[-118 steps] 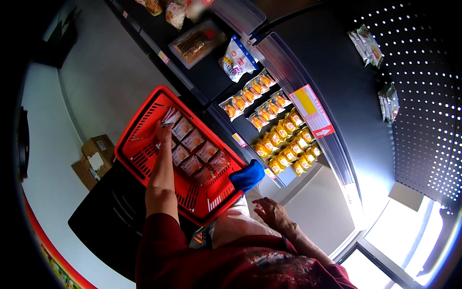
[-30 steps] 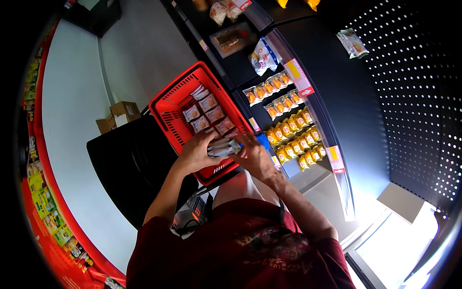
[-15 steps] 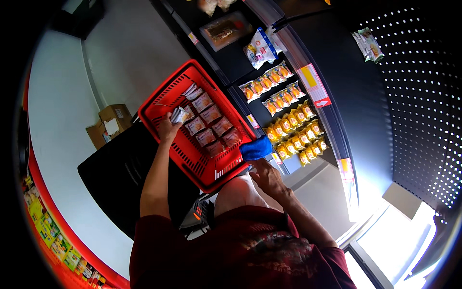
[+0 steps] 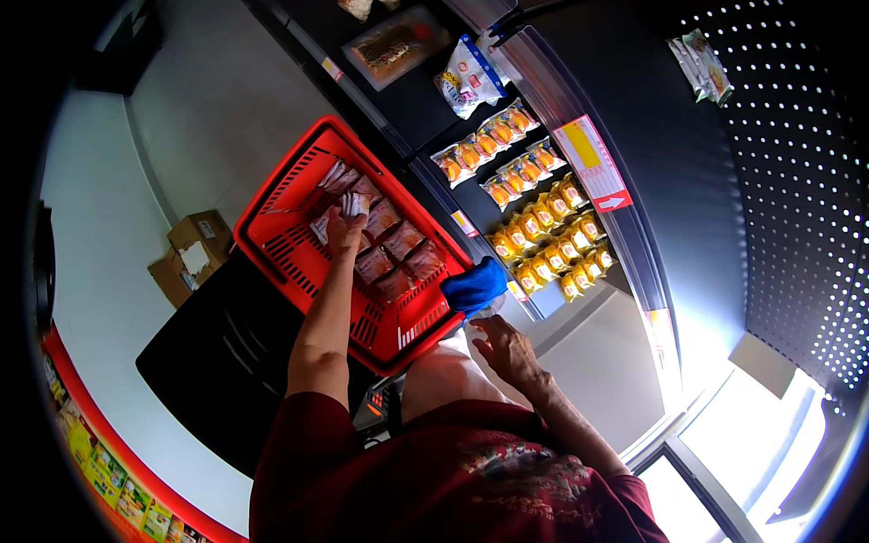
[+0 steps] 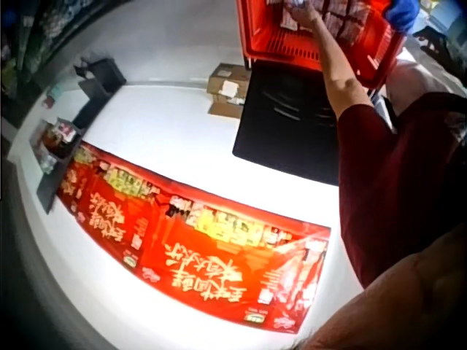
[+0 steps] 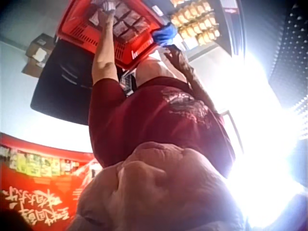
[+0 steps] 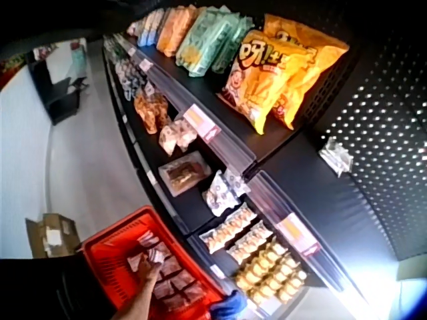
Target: The person restocks packaged snack items on a supermarket shelf. They repeatedly pick items from a red basket, place them on the shelf, and occasionally wipe the shelf surface with a blue cloth. The person handles multiple snack packages and arranges them in neat rows.
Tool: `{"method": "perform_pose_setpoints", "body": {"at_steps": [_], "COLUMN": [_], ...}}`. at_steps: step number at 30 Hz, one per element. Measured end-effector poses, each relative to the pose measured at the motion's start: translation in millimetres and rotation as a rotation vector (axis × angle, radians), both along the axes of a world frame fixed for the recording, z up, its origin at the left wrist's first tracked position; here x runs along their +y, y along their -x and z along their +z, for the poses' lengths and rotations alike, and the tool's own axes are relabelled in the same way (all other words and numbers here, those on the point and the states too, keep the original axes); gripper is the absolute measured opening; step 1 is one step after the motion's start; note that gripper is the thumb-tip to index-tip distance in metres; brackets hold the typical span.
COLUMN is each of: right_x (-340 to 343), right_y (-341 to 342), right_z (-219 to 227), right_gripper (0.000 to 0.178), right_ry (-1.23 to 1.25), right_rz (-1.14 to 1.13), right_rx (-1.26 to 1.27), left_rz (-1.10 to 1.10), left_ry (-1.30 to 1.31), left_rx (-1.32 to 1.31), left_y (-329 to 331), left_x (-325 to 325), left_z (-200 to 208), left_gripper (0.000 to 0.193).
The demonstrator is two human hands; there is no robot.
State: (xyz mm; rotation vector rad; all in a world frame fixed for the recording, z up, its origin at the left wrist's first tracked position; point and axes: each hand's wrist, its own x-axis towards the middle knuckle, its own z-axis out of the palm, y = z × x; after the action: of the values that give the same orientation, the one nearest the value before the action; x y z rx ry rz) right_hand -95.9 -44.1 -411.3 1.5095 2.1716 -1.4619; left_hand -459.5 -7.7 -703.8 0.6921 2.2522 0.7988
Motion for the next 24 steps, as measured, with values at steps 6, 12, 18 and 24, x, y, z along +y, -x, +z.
{"method": "perform_pose_setpoints", "body": {"at_steps": [6, 12, 18, 24], "right_x": [-6, -7, -11, -15], "right_y": [-10, -14, -23, -32], "right_z": [-5, -4, -4, -3], "right_gripper": [0.035, 0.034, 0.033, 0.033], "right_ry": [-0.031, -0.011, -0.008, -0.042], "right_rz": [0.007, -0.012, -0.02, -0.015], "right_rx": [0.003, 0.003, -0.01, 0.013], "left_rz": [0.29, 0.63, 0.706, 0.801], "left_ry": [0.022, -0.022, -0.042, 0.014], "left_rx": [-0.506, -0.919, -0.98, -0.881], "left_y": [-31, -52, -64, -69], "left_x": [-4, -7, 0, 3], "left_z": [-17, -22, -26, -27], "left_gripper": [0.047, 0.05, 0.045, 0.037]}}
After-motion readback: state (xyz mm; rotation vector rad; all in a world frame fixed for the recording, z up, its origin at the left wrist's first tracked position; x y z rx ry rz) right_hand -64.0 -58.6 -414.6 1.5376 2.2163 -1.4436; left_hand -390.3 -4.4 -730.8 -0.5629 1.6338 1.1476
